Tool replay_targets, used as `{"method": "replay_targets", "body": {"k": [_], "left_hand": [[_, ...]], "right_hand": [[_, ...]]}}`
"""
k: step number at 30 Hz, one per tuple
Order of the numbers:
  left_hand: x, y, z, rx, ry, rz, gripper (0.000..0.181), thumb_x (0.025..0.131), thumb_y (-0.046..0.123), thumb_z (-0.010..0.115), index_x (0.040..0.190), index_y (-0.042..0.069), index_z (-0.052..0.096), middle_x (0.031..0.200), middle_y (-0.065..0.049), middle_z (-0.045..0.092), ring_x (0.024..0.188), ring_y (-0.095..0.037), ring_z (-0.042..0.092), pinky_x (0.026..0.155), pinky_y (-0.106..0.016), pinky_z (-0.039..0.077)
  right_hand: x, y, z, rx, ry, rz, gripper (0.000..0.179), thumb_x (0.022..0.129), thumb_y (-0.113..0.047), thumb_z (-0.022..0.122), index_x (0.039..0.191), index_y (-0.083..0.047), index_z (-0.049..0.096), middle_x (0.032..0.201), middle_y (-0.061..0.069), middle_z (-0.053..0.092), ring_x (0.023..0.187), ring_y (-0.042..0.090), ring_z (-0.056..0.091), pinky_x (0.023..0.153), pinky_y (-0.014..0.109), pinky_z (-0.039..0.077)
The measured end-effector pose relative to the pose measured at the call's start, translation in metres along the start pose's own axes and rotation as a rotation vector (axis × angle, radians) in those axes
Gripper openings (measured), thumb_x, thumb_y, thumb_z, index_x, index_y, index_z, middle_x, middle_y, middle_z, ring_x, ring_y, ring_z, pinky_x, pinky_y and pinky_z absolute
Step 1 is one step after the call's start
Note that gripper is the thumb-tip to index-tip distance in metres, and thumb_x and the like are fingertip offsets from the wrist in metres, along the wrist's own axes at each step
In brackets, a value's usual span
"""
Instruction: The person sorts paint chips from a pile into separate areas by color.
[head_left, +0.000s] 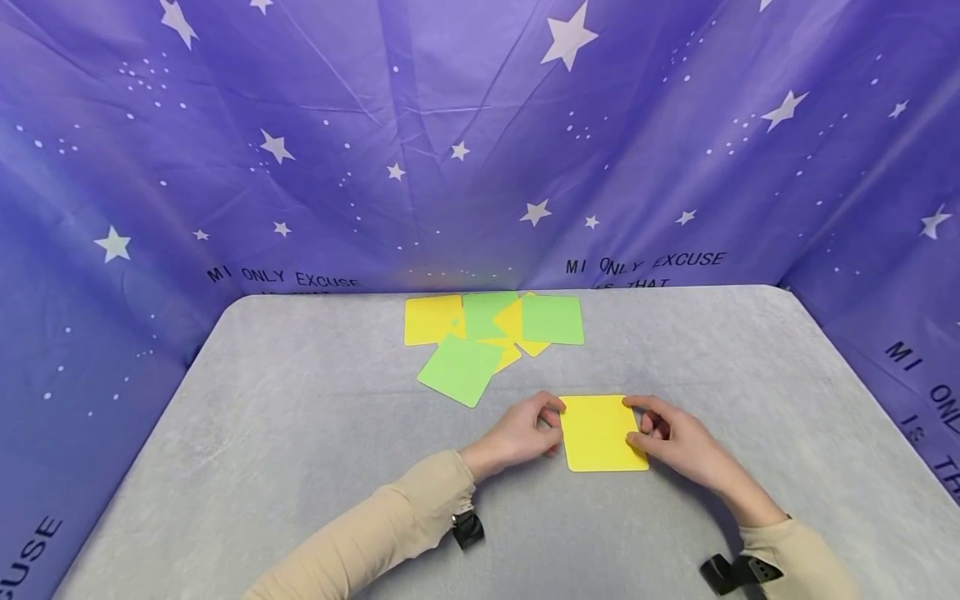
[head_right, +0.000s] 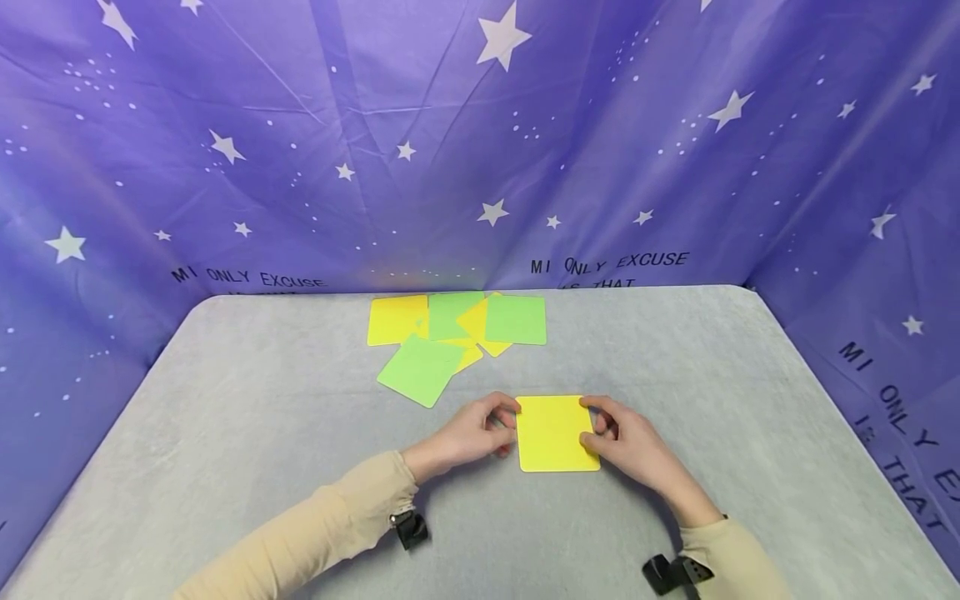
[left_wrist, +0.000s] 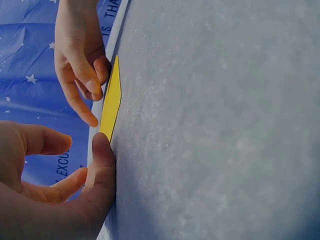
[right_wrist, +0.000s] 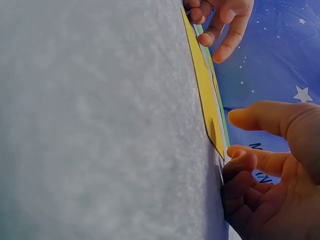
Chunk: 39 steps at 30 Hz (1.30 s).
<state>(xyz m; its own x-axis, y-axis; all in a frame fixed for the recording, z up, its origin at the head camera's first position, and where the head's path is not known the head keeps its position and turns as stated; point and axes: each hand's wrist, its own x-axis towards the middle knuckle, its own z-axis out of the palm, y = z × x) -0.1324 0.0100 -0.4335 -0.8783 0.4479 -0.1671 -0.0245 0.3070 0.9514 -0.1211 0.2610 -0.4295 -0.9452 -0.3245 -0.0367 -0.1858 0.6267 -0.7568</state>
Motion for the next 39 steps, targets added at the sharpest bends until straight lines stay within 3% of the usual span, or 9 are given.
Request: {"method": "replay_targets", "body": {"k": [5,12,18,25,30,39], "left_hand": [[0.001,-0.001,-0.004,-0.006,0.006,-0.005,0.027,0.089,-0.003,0.056,0.116,-0.003,0.056,0.079,-0.004,0.058,0.065,-0.023,0.064,0.056,-0.023,0.047],[0.008,-0.002,-0.009,-0.069,0.042,0.012,0.030,0.089,-0.003,0.055,0.118,-0.005,0.053,0.079,-0.005,0.059,0.065,-0.022,0.064,0.055,-0.024,0.049],[0.018,-0.004,-0.017,-0.095,0.096,0.003,0.031,0.089,-0.001,0.055,0.120,-0.004,0.051,0.082,-0.006,0.059,0.067,-0.021,0.064,0.056,-0.025,0.049],[0.029,-0.003,-0.028,-0.084,0.165,0.022,0.037,0.089,0.001,0.056,0.126,-0.001,0.051,0.097,-0.005,0.060,0.077,-0.024,0.066,0.065,-0.030,0.055],[0.037,-0.002,-0.033,-0.049,0.203,0.032,0.042,0.088,0.002,0.055,0.129,0.000,0.049,0.112,-0.012,0.058,0.091,-0.024,0.064,0.069,-0.028,0.054],[0.055,0.003,-0.048,0.006,0.312,0.035,0.049,0.090,0.005,0.057,0.138,0.004,0.045,0.129,-0.016,0.051,0.110,-0.025,0.056,0.081,-0.034,0.050]], "right_hand": [[0.002,0.002,0.000,0.060,0.008,0.030,0.046,0.088,-0.008,0.068,0.127,0.009,0.051,0.087,0.005,0.052,0.066,0.010,0.044,0.053,0.023,0.038],[0.006,0.006,-0.001,0.130,0.091,0.063,0.040,0.093,-0.009,0.063,0.128,0.007,0.053,0.092,0.008,0.056,0.065,0.010,0.047,0.054,0.023,0.042],[0.018,0.005,-0.004,0.236,0.071,0.094,0.043,0.097,-0.012,0.058,0.134,0.007,0.046,0.105,0.017,0.058,0.072,0.014,0.052,0.054,0.025,0.044],[0.043,0.000,-0.008,0.255,0.077,0.103,0.045,0.097,-0.008,0.054,0.138,0.006,0.042,0.122,0.025,0.055,0.094,0.023,0.058,0.069,0.026,0.051],[0.064,-0.005,-0.008,0.262,0.090,0.094,0.049,0.096,-0.007,0.053,0.140,0.007,0.039,0.128,0.028,0.051,0.105,0.033,0.055,0.078,0.029,0.052],[0.090,-0.010,-0.007,0.275,0.123,0.097,0.052,0.095,-0.007,0.052,0.143,0.006,0.035,0.135,0.030,0.043,0.118,0.042,0.047,0.093,0.045,0.047]]}}
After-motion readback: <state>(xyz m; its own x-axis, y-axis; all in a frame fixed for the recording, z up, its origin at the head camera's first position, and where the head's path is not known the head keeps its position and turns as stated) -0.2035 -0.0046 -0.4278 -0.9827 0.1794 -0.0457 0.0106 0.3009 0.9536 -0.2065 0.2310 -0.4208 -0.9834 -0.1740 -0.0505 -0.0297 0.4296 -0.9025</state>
